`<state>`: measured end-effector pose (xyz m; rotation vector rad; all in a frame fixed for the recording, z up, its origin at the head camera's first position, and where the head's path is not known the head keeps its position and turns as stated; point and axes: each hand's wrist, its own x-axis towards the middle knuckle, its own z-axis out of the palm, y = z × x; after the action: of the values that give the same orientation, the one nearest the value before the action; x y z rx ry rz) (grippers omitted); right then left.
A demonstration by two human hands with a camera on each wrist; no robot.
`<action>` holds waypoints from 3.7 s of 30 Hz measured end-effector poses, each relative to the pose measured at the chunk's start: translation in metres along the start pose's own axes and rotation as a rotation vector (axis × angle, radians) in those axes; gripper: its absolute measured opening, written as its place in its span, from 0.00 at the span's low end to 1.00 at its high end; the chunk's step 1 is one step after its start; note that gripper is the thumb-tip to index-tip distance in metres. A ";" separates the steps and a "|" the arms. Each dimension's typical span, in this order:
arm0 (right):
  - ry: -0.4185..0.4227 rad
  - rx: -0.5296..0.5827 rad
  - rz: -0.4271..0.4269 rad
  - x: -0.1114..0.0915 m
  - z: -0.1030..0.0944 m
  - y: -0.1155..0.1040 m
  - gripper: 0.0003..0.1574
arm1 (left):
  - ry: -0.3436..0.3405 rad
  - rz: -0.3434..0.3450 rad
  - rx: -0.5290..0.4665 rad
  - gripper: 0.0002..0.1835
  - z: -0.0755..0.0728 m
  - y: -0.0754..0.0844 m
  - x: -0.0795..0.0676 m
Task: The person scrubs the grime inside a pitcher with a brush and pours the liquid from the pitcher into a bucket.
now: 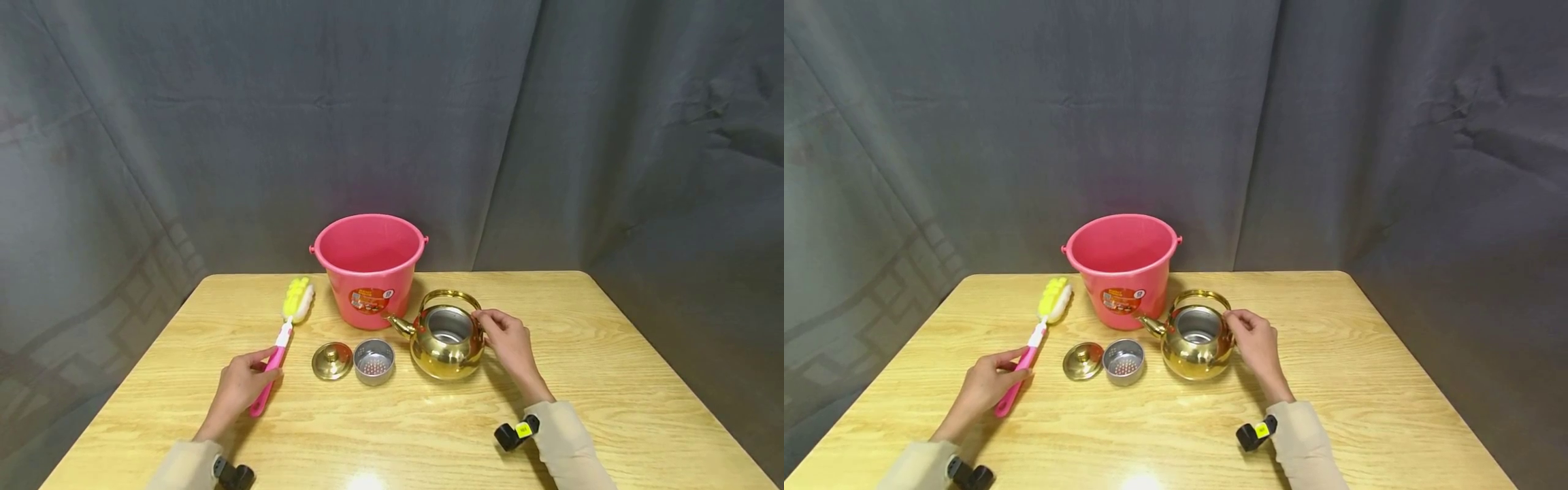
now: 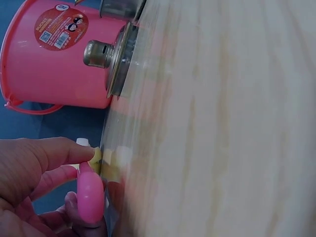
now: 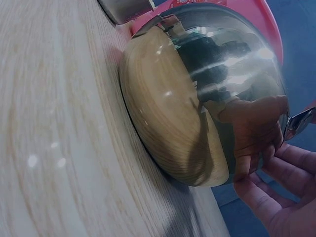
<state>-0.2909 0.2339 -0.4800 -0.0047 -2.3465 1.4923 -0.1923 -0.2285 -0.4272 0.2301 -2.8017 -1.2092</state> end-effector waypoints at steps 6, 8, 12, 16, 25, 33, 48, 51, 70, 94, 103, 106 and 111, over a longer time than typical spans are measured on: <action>-0.005 0.000 0.000 -0.001 0.001 0.000 0.29 | 0.000 -0.010 -0.010 0.27 0.001 -0.001 -0.002; -0.004 -0.001 0.004 -0.001 0.001 0.000 0.28 | 0.002 -0.009 -0.013 0.28 0.001 -0.001 -0.002; -0.005 -0.003 0.009 -0.001 0.000 0.000 0.28 | -0.002 -0.009 -0.008 0.28 0.002 0.000 -0.002; -0.003 0.001 0.015 -0.001 0.000 -0.001 0.28 | -0.011 -0.026 -0.020 0.30 0.002 0.002 -0.002; -0.002 0.006 0.008 -0.005 -0.003 -0.004 0.28 | -0.031 -0.038 -0.029 0.30 0.003 0.001 -0.002; -0.009 0.022 0.010 -0.007 -0.006 -0.012 0.29 | -0.028 0.038 -0.001 0.27 -0.002 0.004 -0.003; -0.166 0.091 0.199 -0.034 -0.025 -0.095 0.38 | 0.008 0.283 -0.199 0.20 0.025 0.088 0.003; -0.212 0.075 0.256 -0.037 -0.027 -0.097 0.45 | -0.135 0.273 -0.380 0.21 0.041 0.116 0.004; -0.459 0.515 0.514 -0.041 -0.026 -0.093 0.51 | -0.576 -0.029 -0.896 0.37 0.115 0.185 0.018; -0.408 0.584 0.645 -0.041 -0.026 -0.101 0.56 | -0.504 -0.047 -0.792 0.31 0.124 0.184 0.032; -0.439 0.605 0.621 -0.050 -0.044 -0.122 0.52 | -0.505 0.016 -0.801 0.33 0.109 0.199 0.013; -0.480 0.595 0.606 -0.053 -0.052 -0.135 0.48 | -0.508 0.043 -0.808 0.31 0.100 0.206 0.007; -0.541 0.608 0.574 -0.053 -0.062 -0.156 0.43 | -0.490 0.125 -0.787 0.29 0.078 0.217 -0.003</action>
<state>-0.1934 0.2091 -0.3349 -0.1471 -2.2533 2.7392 -0.2229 -0.0253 -0.3221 -0.3316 -2.3322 -2.4478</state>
